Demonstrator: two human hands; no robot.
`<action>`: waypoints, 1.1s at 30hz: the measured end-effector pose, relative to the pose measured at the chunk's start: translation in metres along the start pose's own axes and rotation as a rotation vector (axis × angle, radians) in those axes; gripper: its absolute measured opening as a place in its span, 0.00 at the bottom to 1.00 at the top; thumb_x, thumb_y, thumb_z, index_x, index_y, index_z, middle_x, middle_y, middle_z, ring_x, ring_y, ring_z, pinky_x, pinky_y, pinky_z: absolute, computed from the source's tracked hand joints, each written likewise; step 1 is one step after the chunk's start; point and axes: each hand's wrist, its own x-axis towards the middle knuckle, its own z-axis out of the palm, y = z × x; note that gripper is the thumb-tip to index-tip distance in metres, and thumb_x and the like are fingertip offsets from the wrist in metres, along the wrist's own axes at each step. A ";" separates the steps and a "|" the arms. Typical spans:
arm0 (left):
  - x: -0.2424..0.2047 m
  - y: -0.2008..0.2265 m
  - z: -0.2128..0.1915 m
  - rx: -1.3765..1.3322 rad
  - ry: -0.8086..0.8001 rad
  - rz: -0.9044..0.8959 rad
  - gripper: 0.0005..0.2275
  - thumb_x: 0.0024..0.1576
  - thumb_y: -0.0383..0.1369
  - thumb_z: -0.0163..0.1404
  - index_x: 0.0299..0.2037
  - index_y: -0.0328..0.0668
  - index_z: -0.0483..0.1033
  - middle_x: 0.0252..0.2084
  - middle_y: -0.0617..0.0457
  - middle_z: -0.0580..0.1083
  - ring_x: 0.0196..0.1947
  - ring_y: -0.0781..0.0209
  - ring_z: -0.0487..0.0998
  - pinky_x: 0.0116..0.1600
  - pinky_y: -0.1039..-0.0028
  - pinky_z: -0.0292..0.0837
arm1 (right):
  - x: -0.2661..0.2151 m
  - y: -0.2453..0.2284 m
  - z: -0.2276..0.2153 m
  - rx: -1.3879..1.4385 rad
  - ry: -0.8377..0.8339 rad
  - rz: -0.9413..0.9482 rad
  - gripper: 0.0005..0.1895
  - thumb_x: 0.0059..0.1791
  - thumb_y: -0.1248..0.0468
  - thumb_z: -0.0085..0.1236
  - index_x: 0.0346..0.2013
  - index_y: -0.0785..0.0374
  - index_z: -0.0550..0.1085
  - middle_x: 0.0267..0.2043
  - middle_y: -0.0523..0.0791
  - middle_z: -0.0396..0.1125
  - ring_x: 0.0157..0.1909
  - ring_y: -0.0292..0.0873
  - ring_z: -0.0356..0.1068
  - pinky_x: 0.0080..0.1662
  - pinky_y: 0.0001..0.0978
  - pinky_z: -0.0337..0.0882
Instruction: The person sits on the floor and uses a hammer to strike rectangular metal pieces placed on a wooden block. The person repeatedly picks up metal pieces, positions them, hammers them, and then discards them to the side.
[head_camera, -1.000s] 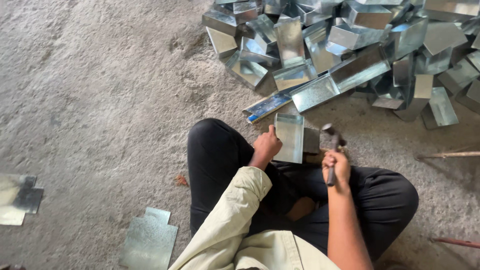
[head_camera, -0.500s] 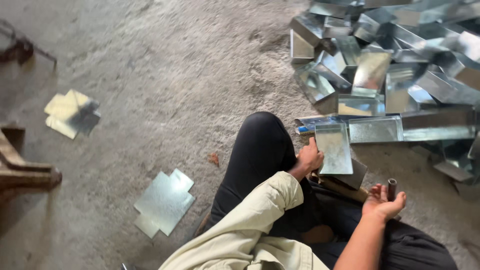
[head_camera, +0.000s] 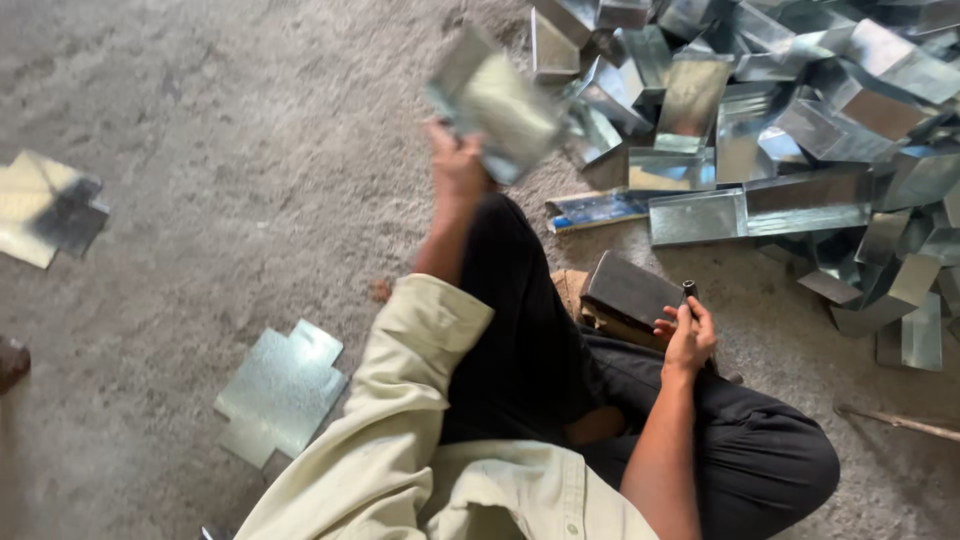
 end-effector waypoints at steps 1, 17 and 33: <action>0.022 -0.003 -0.024 0.105 0.007 -0.171 0.24 0.59 0.34 0.46 0.63 0.35 0.53 0.51 0.27 0.75 0.45 0.37 0.82 0.51 0.52 0.78 | -0.001 0.001 -0.001 -0.011 -0.013 0.013 0.20 0.57 0.61 0.51 0.63 0.64 0.69 0.44 0.51 0.75 0.31 0.40 0.74 0.32 0.29 0.75; -0.214 -0.191 -0.284 0.588 -0.053 -0.363 0.16 0.61 0.37 0.50 0.52 0.31 0.74 0.52 0.36 0.77 0.51 0.44 0.80 0.55 0.61 0.74 | -0.028 -0.014 0.024 -0.495 -0.065 -0.187 0.15 0.54 0.68 0.56 0.55 0.65 0.76 0.37 0.51 0.75 0.29 0.41 0.74 0.30 0.32 0.74; -0.315 -0.099 -0.332 0.622 -0.574 -0.334 0.18 0.59 0.39 0.51 0.56 0.41 0.75 0.54 0.42 0.76 0.56 0.44 0.76 0.58 0.64 0.71 | -0.035 -0.025 0.004 -0.198 0.008 -0.258 0.14 0.51 0.69 0.57 0.51 0.64 0.76 0.45 0.46 0.72 0.35 0.37 0.76 0.32 0.31 0.78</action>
